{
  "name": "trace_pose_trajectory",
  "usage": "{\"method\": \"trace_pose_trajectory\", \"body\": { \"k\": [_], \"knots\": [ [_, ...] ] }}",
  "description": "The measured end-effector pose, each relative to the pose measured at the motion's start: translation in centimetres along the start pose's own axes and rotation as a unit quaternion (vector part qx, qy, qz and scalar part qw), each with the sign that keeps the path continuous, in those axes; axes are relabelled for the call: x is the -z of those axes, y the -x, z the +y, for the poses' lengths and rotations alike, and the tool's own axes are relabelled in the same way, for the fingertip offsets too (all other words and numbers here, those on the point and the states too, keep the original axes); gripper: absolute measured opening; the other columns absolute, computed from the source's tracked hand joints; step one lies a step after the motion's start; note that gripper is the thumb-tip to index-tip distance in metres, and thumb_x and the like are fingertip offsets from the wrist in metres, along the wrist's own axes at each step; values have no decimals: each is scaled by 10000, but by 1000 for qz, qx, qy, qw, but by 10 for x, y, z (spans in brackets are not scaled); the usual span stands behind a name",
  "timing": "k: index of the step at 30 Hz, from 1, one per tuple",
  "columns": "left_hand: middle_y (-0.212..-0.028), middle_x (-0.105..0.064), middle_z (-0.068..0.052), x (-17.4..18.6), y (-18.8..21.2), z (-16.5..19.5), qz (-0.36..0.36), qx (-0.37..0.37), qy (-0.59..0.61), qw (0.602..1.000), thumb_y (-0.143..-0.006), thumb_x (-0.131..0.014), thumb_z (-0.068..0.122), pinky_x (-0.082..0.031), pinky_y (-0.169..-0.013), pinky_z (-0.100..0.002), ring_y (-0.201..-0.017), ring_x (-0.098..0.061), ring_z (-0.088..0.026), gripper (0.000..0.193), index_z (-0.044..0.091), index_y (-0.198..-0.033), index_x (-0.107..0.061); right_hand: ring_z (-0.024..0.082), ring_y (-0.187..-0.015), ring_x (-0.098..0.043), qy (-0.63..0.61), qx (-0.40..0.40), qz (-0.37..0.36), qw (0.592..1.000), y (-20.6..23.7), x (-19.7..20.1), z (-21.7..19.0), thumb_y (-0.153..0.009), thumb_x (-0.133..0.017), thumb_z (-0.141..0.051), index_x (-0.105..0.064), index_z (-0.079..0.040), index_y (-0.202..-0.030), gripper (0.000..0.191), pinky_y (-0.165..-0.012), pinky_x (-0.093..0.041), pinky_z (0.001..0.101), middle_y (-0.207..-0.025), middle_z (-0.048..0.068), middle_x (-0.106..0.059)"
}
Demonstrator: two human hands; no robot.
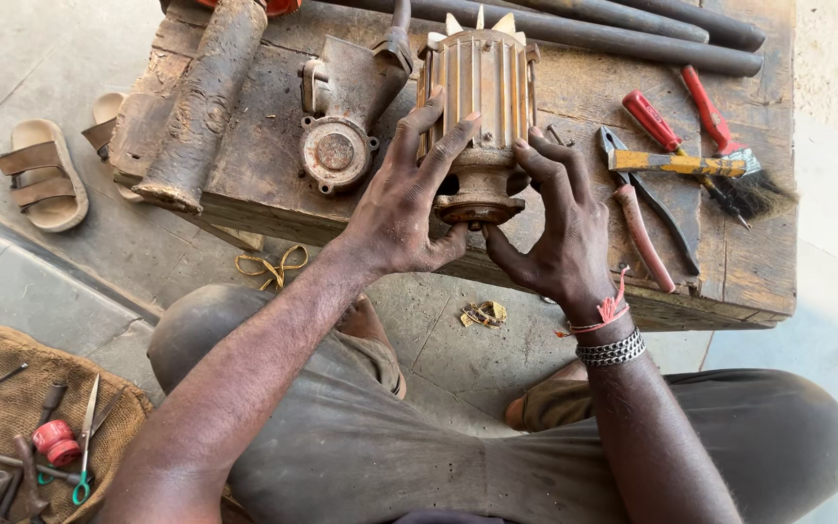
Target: The person disassembles a mechanical part on a wooden workbench using a wrench, pliers, and a hammer. They remove bolts and a metal ring, then reassemble the part by hand.
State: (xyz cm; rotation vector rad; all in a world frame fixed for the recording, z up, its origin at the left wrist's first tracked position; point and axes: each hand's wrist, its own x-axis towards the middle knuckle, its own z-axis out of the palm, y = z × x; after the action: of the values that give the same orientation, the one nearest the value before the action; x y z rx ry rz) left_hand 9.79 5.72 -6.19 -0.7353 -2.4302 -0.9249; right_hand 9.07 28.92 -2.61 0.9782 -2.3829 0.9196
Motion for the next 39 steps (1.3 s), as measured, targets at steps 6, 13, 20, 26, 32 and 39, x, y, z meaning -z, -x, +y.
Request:
{"method": "trace_pose_trajectory", "body": {
  "k": [6,13,20,26,32,39],
  "knots": [
    [-1599,-190,-222,-10,-1,-7,17,-3,15,1000,-644,-959,268,-385,-1260,-651,-1539,-285,-463,1271,231,-1643,-174,326,-1285,-651,40,-9,-2,999,0,-5,-3,-760,-819,-143,-493,-71,-1439,757,-942,-611,408,-1322,153,-574],
    [-1555,-216,-261,5,-3,-12,-30,-12,-10,999,-504,-1051,330,-354,-1204,-658,-1470,-289,-464,1464,254,-1622,-109,303,-1302,-649,-78,-18,-49,996,-3,10,1,-772,-781,-110,-435,-86,-1530,834,-1040,-628,402,-1531,210,-476],
    [-1730,-114,-198,19,-10,-34,16,11,137,990,-730,-775,720,-199,-1361,-657,-1629,-177,-400,1306,242,-1670,-5,369,-1397,-597,-255,-94,-41,961,15,5,19,-750,-587,-14,-250,-79,-1622,936,-1131,-546,497,-1686,234,-302],
    [-1747,-153,-191,-17,-24,-38,99,170,193,961,-883,-429,902,-172,-1330,-652,-1658,-151,-371,1032,235,-1657,-285,359,-1299,-628,-182,-92,-84,975,20,-15,34,-739,-688,-37,-121,-55,-1658,1080,-1108,-517,520,-1427,238,-525],
    [-1733,-156,-174,-31,-33,-45,182,137,174,958,-957,-417,835,-138,-1353,-628,-1658,-120,-353,876,231,-1592,-440,317,-1124,-679,-71,-130,-76,986,20,-34,45,-776,-838,-122,-109,-107,-1658,1144,-977,-570,455,-1277,161,-645],
    [-1605,-497,-121,-24,-45,-41,159,-27,174,972,-1072,-497,546,-183,-1389,-540,-1628,-246,-348,508,174,-1364,-683,458,-1342,-542,7,5,16,1000,8,-39,52,-717,-862,-105,-204,-72,-1546,1060,-1075,-525,490,-1614,338,-312]
  ]
}}
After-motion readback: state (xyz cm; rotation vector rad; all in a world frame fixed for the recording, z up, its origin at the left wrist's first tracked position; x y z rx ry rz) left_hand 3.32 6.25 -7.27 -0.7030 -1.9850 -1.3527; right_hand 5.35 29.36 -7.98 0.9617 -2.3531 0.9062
